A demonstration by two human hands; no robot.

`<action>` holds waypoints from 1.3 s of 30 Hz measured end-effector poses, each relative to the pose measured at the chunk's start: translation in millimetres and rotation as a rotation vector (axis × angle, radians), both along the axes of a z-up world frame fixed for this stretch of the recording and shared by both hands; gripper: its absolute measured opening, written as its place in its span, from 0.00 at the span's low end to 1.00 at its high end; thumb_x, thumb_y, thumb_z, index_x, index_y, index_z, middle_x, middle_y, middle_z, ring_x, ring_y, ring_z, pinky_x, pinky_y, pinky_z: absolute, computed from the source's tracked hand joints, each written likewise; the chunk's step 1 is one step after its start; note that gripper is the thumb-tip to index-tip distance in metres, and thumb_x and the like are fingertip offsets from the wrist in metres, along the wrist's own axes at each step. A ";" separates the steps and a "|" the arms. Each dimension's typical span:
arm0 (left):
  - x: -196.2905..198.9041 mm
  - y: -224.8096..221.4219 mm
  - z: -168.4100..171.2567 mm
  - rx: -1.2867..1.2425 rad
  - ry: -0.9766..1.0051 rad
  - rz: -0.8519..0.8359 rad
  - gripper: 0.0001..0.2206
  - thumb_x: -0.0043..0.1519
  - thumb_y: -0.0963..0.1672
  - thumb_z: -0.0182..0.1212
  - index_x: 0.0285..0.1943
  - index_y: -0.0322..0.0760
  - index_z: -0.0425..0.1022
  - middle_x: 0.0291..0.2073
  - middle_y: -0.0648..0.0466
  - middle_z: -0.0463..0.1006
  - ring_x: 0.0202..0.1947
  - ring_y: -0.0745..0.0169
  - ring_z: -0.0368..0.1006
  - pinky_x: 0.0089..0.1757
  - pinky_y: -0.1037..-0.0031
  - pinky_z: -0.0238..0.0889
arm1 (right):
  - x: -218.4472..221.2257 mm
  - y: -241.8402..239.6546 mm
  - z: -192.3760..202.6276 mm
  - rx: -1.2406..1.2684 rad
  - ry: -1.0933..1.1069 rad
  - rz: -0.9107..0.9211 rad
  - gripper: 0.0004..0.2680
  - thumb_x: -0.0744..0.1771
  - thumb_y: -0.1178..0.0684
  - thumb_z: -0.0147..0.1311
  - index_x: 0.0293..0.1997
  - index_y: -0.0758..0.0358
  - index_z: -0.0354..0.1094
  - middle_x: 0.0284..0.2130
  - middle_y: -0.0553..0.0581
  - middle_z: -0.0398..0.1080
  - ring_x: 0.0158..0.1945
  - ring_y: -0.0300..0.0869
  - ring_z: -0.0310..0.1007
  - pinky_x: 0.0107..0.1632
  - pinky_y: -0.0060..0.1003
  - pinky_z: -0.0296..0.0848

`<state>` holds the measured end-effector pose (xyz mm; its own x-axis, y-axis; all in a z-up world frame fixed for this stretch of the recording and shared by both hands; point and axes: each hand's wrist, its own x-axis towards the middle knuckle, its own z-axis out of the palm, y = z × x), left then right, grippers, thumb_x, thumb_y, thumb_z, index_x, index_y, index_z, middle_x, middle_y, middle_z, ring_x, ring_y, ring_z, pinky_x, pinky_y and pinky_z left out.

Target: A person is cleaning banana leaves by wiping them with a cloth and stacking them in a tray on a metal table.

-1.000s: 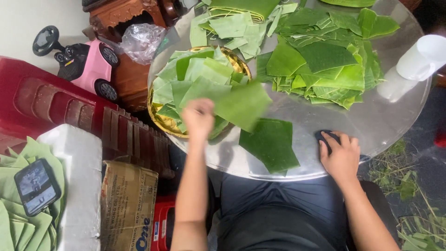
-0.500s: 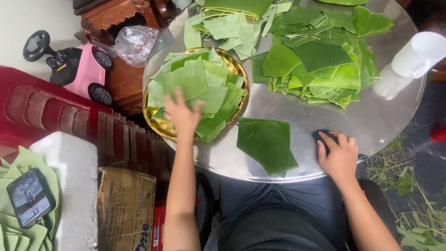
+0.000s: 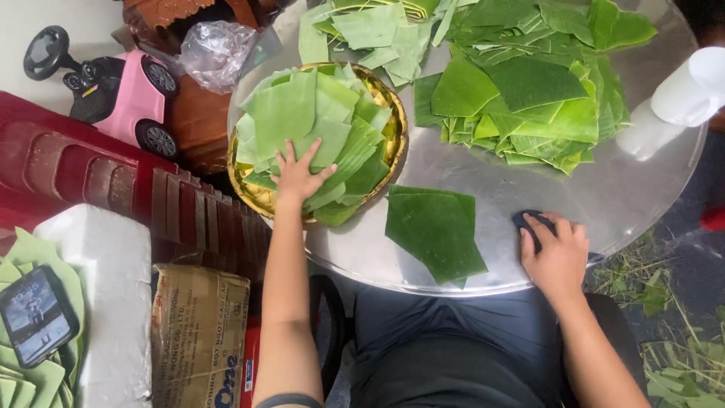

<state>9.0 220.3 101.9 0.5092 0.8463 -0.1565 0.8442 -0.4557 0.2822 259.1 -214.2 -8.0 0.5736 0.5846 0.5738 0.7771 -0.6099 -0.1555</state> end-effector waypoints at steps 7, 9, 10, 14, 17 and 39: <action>-33.4 -4.5 30.9 -0.014 -0.023 0.026 0.41 0.58 0.65 0.58 0.81 0.75 0.45 0.76 0.44 0.54 0.76 0.36 0.45 0.64 0.32 0.39 | 0.1 -0.3 -2.5 -0.012 0.041 -0.020 0.08 0.70 0.44 0.59 0.53 0.42 0.81 0.45 0.51 0.74 0.50 0.50 0.73 0.46 0.41 0.70; -44.7 -3.3 26.5 0.045 0.065 0.050 0.43 0.56 0.67 0.50 0.81 0.73 0.39 0.74 0.42 0.57 0.73 0.32 0.49 0.63 0.30 0.38 | 1.4 -1.5 -1.5 0.024 0.000 0.045 0.09 0.69 0.47 0.59 0.54 0.47 0.81 0.48 0.53 0.73 0.49 0.52 0.71 0.47 0.44 0.70; -50.1 -2.9 24.2 0.103 0.147 0.071 0.45 0.55 0.69 0.43 0.81 0.70 0.32 0.72 0.39 0.60 0.70 0.29 0.53 0.62 0.27 0.37 | 2.0 -2.6 -0.7 0.059 -0.046 0.108 0.10 0.69 0.49 0.59 0.55 0.51 0.81 0.50 0.54 0.73 0.48 0.54 0.68 0.48 0.46 0.71; -61.4 -5.1 24.2 0.062 0.185 0.160 0.46 0.57 0.68 0.43 0.82 0.68 0.26 0.61 0.39 0.73 0.62 0.33 0.67 0.65 0.29 0.32 | 2.2 -1.7 0.8 0.089 -0.059 0.146 0.09 0.69 0.51 0.60 0.54 0.55 0.81 0.50 0.56 0.73 0.50 0.53 0.71 0.50 0.46 0.70; -66.4 9.5 14.5 0.288 0.121 0.164 0.48 0.54 0.69 0.49 0.82 0.59 0.40 0.55 0.38 0.77 0.62 0.32 0.66 0.62 0.34 0.43 | 1.8 -2.4 -3.3 0.064 -0.054 0.101 0.10 0.70 0.49 0.59 0.55 0.51 0.81 0.50 0.54 0.73 0.49 0.54 0.68 0.47 0.46 0.71; 47.1 1.1 -13.3 -0.076 -0.212 0.385 0.46 0.54 0.68 0.46 0.82 0.63 0.39 0.79 0.37 0.30 0.77 0.28 0.24 0.64 0.27 0.25 | 1.5 -3.6 -1.3 0.050 -0.045 0.101 0.10 0.69 0.47 0.59 0.55 0.51 0.80 0.51 0.53 0.73 0.49 0.54 0.67 0.46 0.45 0.71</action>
<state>56.2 221.4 88.6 0.1868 0.9706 -0.1518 0.8683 -0.0908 0.4876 260.6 -217.8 -9.3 0.4866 0.6080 0.6274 0.8408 -0.5208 -0.1475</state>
